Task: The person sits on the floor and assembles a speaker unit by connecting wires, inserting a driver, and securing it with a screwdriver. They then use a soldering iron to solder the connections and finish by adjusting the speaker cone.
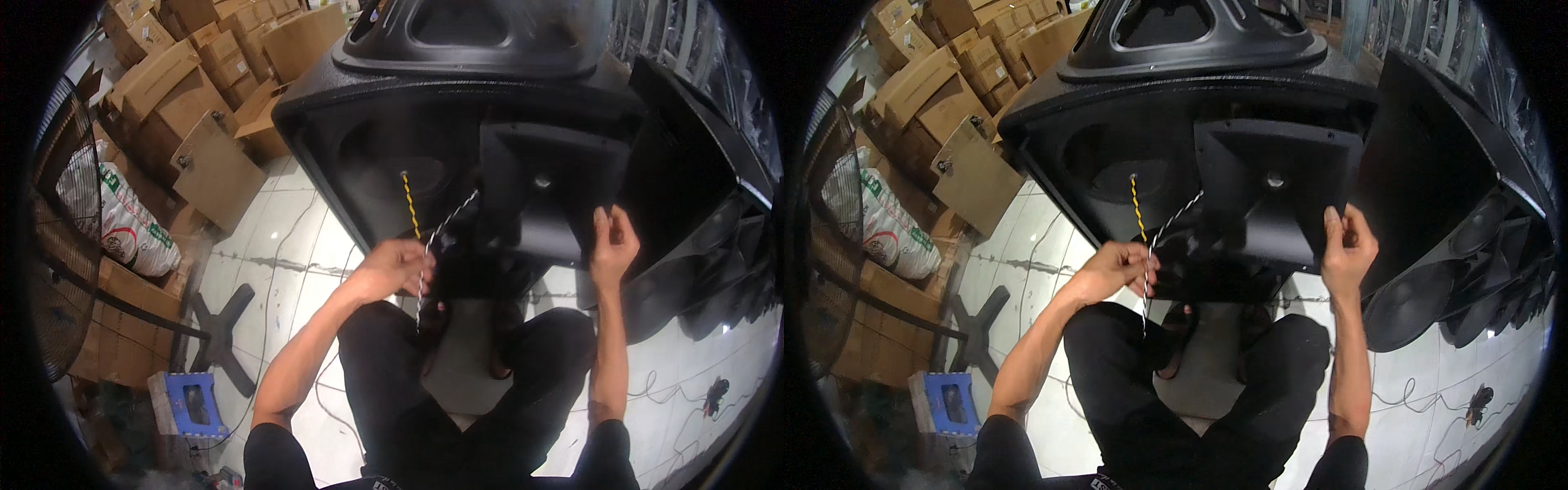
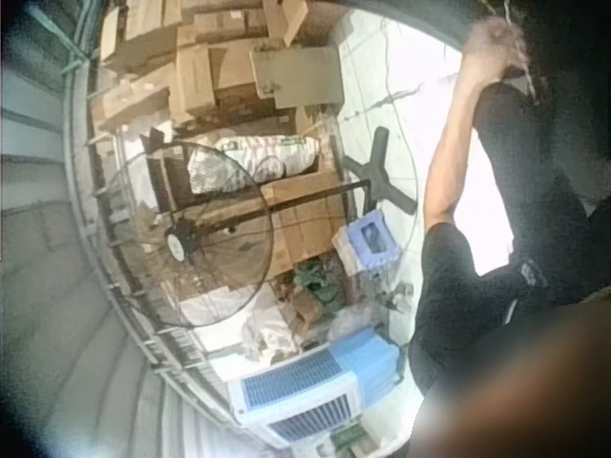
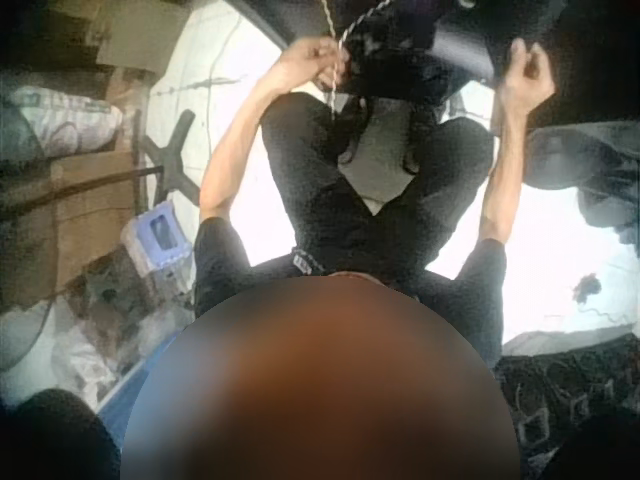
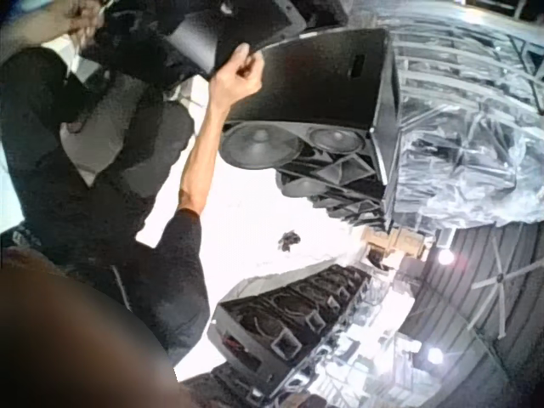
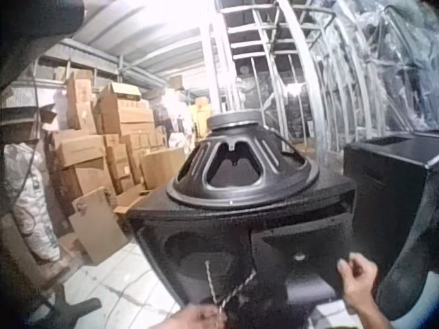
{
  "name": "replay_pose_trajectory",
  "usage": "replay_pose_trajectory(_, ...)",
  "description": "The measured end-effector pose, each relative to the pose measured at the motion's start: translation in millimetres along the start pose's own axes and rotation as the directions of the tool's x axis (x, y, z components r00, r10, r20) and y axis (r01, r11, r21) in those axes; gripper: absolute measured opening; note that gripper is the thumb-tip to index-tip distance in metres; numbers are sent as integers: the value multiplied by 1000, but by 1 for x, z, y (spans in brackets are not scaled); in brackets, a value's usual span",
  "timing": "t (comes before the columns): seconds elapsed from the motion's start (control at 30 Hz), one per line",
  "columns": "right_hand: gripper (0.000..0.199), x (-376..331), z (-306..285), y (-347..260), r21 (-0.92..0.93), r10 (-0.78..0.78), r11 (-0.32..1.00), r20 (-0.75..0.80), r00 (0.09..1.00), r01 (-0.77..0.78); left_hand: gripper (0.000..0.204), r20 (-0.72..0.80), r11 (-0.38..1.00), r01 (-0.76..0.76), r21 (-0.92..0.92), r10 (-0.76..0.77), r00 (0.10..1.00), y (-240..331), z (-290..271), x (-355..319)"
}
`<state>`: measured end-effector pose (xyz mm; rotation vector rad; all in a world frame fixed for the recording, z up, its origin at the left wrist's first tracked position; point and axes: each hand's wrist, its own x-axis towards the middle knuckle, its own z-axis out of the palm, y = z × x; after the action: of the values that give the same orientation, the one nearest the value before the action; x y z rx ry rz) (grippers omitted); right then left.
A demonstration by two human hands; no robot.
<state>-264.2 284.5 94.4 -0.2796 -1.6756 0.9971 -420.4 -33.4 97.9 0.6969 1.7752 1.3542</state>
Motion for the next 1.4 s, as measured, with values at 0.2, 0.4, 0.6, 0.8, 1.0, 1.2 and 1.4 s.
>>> replay_pose_trajectory(0.2,25,5,-11,-52,-476,84,880,187,979,16,49,-46,883,-104,-457,93,995,56,9,-35)
replay_pose_trajectory(0.4,25,-23,-34,-152,-212,96,977,486,869,11,30,-1,894,-92,-438,101,995,78,44,-21)
replay_pose_trajectory(0.6,34,-51,-15,-162,-269,574,618,796,192,-739,21,-35,934,-137,-330,133,991,79,61,-6)
replay_pose_trajectory(0.8,31,-56,-31,-145,-347,596,721,752,281,-600,26,30,547,-350,760,509,860,87,63,-17)
replay_pose_trajectory(1.0,24,-64,-32,-128,-345,432,893,837,336,-289,29,615,136,-828,544,607,504,64,82,-2)
replay_pose_trajectory(1.2,24,-75,-37,-122,-249,588,718,716,375,-650,21,591,475,-797,372,541,598,56,80,14)
replay_pose_trajectory(1.4,23,-71,-42,-131,-285,564,753,744,359,-592,21,608,551,-797,247,552,571,42,75,16)
